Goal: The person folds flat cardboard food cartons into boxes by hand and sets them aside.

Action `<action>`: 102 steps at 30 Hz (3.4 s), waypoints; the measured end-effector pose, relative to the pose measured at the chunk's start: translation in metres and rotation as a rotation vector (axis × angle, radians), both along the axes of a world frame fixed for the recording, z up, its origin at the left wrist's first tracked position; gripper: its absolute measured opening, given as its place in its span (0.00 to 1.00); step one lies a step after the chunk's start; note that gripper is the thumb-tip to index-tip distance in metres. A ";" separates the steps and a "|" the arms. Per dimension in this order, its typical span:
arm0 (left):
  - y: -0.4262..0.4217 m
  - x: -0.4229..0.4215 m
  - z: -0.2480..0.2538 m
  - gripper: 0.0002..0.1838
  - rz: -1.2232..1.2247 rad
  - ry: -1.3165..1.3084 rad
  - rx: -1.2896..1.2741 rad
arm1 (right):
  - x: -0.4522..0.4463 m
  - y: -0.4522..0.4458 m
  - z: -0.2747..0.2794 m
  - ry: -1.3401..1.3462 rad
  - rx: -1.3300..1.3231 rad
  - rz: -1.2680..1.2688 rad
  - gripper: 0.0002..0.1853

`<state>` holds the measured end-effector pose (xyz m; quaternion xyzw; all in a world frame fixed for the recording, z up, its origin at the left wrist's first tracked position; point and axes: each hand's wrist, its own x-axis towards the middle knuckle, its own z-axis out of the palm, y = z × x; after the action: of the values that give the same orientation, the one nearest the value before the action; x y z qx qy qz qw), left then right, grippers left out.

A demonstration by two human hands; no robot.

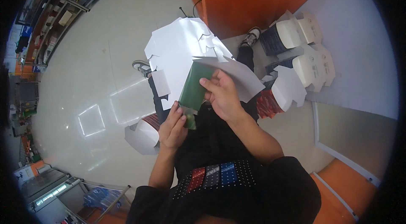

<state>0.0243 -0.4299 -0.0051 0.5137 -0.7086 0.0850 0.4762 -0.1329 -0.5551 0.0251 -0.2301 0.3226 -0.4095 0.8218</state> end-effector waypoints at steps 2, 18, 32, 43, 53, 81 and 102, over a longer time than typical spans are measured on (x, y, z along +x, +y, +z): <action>-0.001 0.005 0.006 0.16 -0.025 -0.085 0.091 | 0.000 0.004 0.001 0.015 -0.006 -0.043 0.07; -0.016 -0.004 0.016 0.14 0.069 -0.084 0.164 | -0.003 0.045 0.011 0.017 0.035 -0.108 0.13; -0.028 -0.009 0.022 0.28 -0.025 0.233 0.598 | -0.022 0.047 -0.013 0.125 -0.053 0.084 0.18; -0.041 -0.015 0.032 0.29 0.008 0.192 0.634 | -0.045 0.014 0.003 0.578 -0.677 -0.077 0.15; -0.034 -0.007 0.030 0.28 -0.024 0.142 0.611 | -0.064 0.001 0.015 0.941 -1.127 0.144 0.14; -0.052 -0.048 0.034 0.24 -0.174 0.497 0.573 | -0.096 0.019 0.038 0.812 -0.786 -0.649 0.17; -0.023 0.043 -0.097 0.33 0.682 0.264 0.703 | -0.035 -0.044 -0.111 1.483 -1.056 0.158 0.35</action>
<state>0.0677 -0.4528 -0.1018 0.8515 -0.4201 -0.0737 0.3051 -0.1681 -0.5989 -0.0860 -0.8017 0.5220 -0.1935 0.2175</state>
